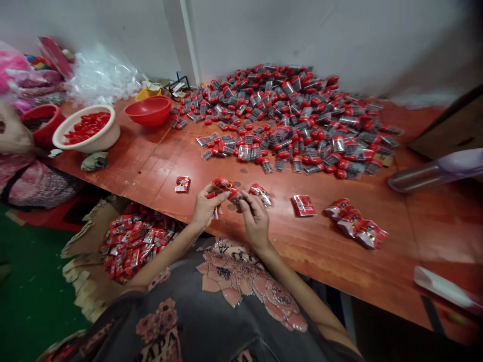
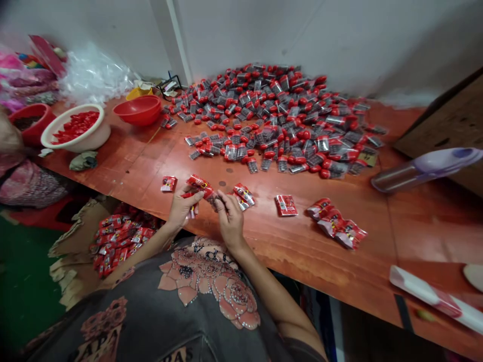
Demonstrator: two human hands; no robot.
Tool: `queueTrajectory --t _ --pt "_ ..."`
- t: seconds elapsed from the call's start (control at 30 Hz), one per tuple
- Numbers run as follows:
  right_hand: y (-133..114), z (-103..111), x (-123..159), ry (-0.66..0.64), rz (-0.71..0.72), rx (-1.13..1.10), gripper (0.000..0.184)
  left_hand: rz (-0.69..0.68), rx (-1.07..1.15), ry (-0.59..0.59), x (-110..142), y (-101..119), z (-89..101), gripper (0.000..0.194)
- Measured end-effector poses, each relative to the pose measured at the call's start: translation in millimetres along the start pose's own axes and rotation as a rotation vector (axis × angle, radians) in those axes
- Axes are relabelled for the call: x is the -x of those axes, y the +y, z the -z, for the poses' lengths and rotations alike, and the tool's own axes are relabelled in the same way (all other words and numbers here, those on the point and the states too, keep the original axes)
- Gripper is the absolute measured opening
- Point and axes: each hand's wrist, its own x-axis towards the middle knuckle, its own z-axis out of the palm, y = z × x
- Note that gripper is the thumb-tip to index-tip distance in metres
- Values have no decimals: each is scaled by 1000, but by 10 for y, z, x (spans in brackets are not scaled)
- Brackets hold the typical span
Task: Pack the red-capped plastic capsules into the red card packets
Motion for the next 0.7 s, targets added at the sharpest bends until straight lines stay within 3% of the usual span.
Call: queueTrajectory --t 0.13,0.37,0.47,0.6,0.7 --pt "55 -57 -73 17 -20 -20 33 -13 87 41 -112 -45 -67 41" --pt "152 21 -203 -14 133 190 36 69 102 36 -300 -116 -85 47" --pt "159 28 -210 -14 45 140 34 104 69 -32 -367 -123 -64 45" --pt "130 28 -218 -30 -181 -55 31 180 59 -139 -425 -114 -37 45" --pt "127 28 -225 -27 -214 -72 31 209 58 -148 -432 -125 -44 43"
